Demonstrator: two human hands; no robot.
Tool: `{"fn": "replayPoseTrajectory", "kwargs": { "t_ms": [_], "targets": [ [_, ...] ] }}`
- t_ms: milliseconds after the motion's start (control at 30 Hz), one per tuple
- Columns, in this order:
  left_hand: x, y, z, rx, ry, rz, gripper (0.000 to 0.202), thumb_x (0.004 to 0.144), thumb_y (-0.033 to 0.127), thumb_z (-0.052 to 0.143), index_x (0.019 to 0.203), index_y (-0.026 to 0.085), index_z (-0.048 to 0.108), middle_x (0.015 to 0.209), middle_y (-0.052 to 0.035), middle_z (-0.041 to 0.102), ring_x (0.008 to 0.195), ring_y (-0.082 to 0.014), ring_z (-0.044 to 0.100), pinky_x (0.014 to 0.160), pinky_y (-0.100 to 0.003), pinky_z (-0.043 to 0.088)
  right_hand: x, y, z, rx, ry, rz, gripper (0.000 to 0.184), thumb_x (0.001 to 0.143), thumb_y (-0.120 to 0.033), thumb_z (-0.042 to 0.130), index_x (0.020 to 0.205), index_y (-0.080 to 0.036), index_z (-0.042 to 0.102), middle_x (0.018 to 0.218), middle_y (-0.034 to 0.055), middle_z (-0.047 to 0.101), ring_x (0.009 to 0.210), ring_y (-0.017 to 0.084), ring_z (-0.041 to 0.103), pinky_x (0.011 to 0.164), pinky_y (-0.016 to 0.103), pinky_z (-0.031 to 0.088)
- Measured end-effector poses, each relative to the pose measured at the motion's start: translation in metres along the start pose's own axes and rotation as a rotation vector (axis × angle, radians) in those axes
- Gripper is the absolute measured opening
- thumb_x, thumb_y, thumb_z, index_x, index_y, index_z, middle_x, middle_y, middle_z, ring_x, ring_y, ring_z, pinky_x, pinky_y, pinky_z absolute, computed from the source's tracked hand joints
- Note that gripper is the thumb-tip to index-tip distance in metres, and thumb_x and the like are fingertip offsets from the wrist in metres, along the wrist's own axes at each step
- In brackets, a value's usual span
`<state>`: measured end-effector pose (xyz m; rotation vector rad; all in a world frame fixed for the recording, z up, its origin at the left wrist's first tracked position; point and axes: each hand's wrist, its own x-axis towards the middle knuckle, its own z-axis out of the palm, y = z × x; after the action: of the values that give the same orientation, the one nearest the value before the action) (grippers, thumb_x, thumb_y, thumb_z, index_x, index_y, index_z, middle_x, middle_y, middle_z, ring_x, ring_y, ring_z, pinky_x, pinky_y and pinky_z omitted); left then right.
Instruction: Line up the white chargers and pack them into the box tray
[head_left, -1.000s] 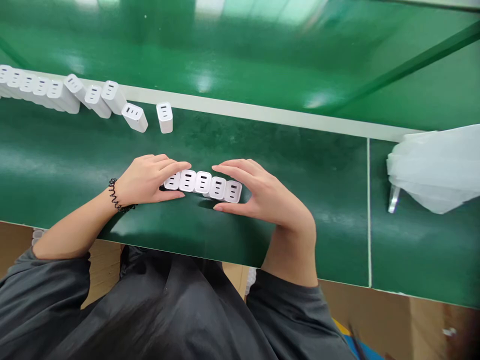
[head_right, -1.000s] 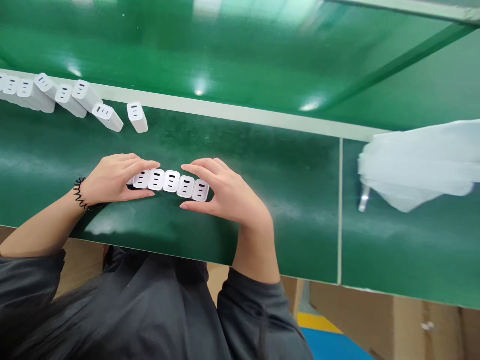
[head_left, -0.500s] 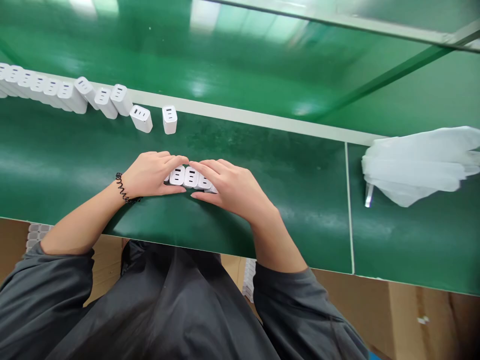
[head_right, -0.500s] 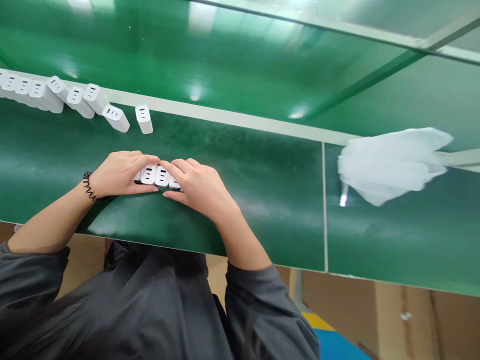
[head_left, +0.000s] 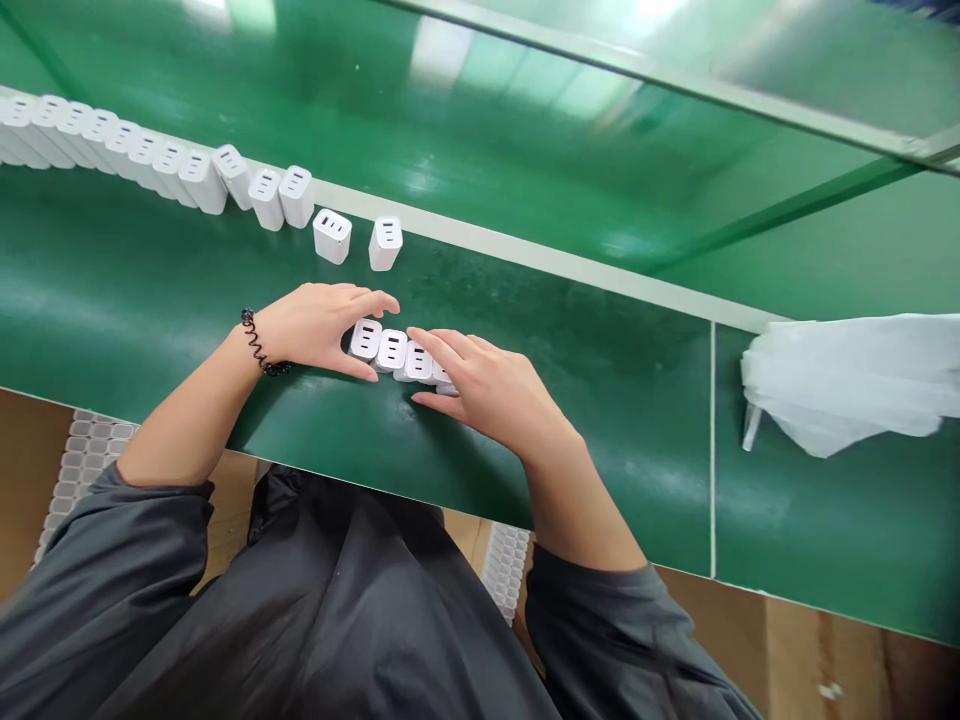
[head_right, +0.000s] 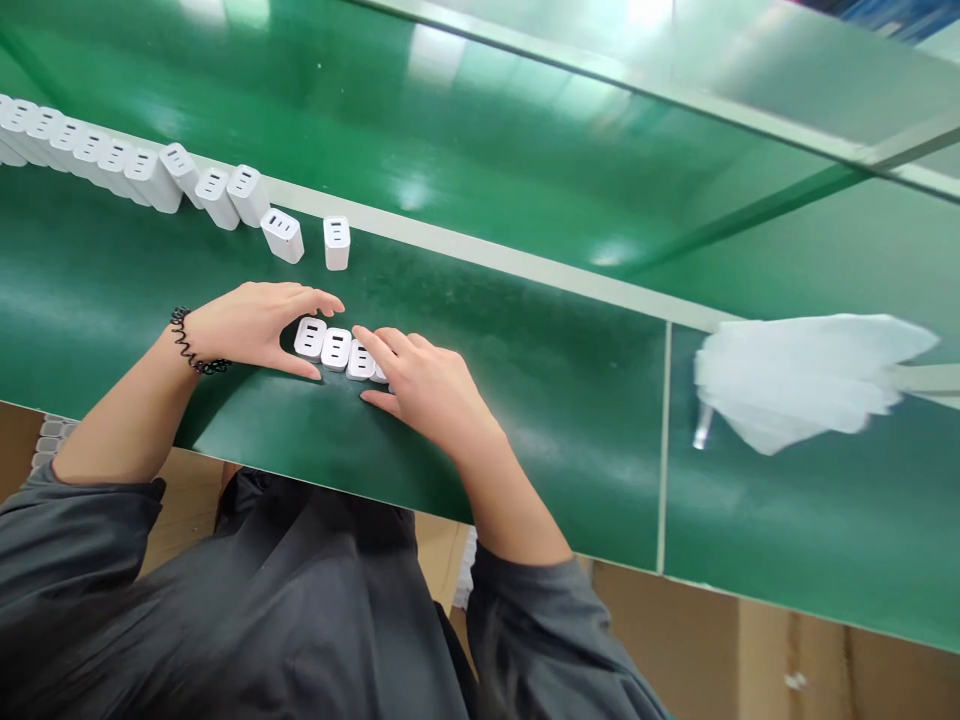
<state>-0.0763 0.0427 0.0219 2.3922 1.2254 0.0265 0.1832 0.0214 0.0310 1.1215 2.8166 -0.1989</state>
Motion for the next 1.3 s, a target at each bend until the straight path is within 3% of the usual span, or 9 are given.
{"fn": "replayPoseTrajectory", "kwargs": {
  "t_ms": [100,267,400,633,800,1000,1100,1200,1300],
  "targets": [
    [0.000,0.000,0.000,-0.008,0.000,0.006,0.075,0.078,0.066,0.068,0.138,0.029,0.045,0.132,-0.0043,0.063,0.114,-0.0252,0.062,0.086,-0.031,0.046,-0.004,0.005,-0.002,0.038,-0.037,-0.008,0.071,0.090,-0.033,0.067,0.152,-0.019,0.035,0.143,0.0115,0.057,0.108,0.027,0.066,0.072,0.035,0.056],
    [0.001,0.001,0.001,0.012,-0.026,0.010,0.073,0.079,0.063,0.068,0.138,0.028,0.045,0.134,-0.0044,0.062,0.113,-0.0249,0.062,0.084,-0.029,0.045,-0.002,0.015,-0.005,0.077,-0.080,-0.014,0.065,0.090,-0.025,0.063,0.150,-0.018,0.038,0.143,0.0111,0.057,0.105,0.026,0.068,0.074,0.037,0.057],
    [0.001,0.001,0.001,0.037,-0.065,0.002,0.071,0.079,0.061,0.069,0.137,0.027,0.046,0.132,-0.0046,0.063,0.114,-0.0247,0.061,0.084,-0.028,0.045,0.005,0.012,-0.007,0.060,-0.082,-0.024,0.063,0.092,-0.032,0.063,0.150,-0.018,0.040,0.140,0.0119,0.059,0.106,0.026,0.067,0.072,0.034,0.055],
    [0.001,-0.001,0.003,0.065,-0.057,0.009,0.064,0.080,0.056,0.070,0.134,0.028,0.051,0.120,-0.0044,0.066,0.108,-0.0251,0.062,0.079,-0.028,0.045,0.016,-0.006,-0.001,-0.035,-0.050,0.042,0.063,0.094,-0.057,0.057,0.139,-0.015,0.049,0.122,0.0136,0.068,0.098,0.027,0.068,0.057,0.032,0.043],
    [0.001,-0.002,0.004,0.068,-0.054,0.023,0.060,0.080,0.054,0.070,0.131,0.027,0.053,0.114,-0.0045,0.067,0.103,-0.0239,0.063,0.075,-0.027,0.044,0.020,-0.009,0.004,-0.046,-0.057,0.051,0.047,0.098,-0.053,0.052,0.126,-0.014,0.054,0.112,0.0139,0.070,0.092,0.026,0.067,0.055,0.031,0.037],
    [-0.001,-0.001,-0.002,0.039,-0.086,-0.012,0.062,0.080,0.053,0.069,0.133,0.027,0.051,0.121,-0.0035,0.066,0.106,-0.0239,0.062,0.075,-0.027,0.044,0.021,-0.004,0.006,-0.033,-0.049,0.028,0.041,0.098,-0.049,0.053,0.121,-0.015,0.054,0.104,0.0117,0.071,0.089,0.025,0.067,0.059,0.031,0.039],
    [-0.004,-0.006,-0.007,0.017,-0.094,-0.029,0.050,0.082,0.046,0.066,0.127,0.027,0.055,0.121,-0.0023,0.067,0.104,-0.0222,0.063,0.075,-0.026,0.044,0.020,0.000,0.004,0.003,-0.044,0.025,0.039,0.098,-0.050,0.054,0.119,-0.017,0.053,0.104,0.0102,0.071,0.088,0.024,0.067,0.059,0.030,0.039],
    [-0.006,-0.019,-0.010,-0.033,-0.029,-0.043,0.044,0.084,0.043,0.064,0.123,0.026,0.058,0.120,-0.0017,0.068,0.100,-0.0207,0.064,0.077,-0.027,0.046,0.022,0.011,-0.003,0.031,-0.007,0.046,0.040,0.098,-0.052,0.053,0.119,-0.018,0.052,0.106,0.0101,0.071,0.088,0.024,0.067,0.058,0.030,0.038],
    [-0.002,-0.029,-0.008,-0.089,0.136,-0.043,0.049,0.084,0.047,0.065,0.125,0.022,0.058,0.120,-0.0049,0.067,0.101,-0.0222,0.062,0.086,-0.032,0.048,0.031,0.025,-0.013,0.016,0.048,0.088,0.044,0.097,-0.057,0.049,0.119,-0.019,0.051,0.107,0.0119,0.071,0.088,0.027,0.066,0.057,0.031,0.035]
  ]
}}
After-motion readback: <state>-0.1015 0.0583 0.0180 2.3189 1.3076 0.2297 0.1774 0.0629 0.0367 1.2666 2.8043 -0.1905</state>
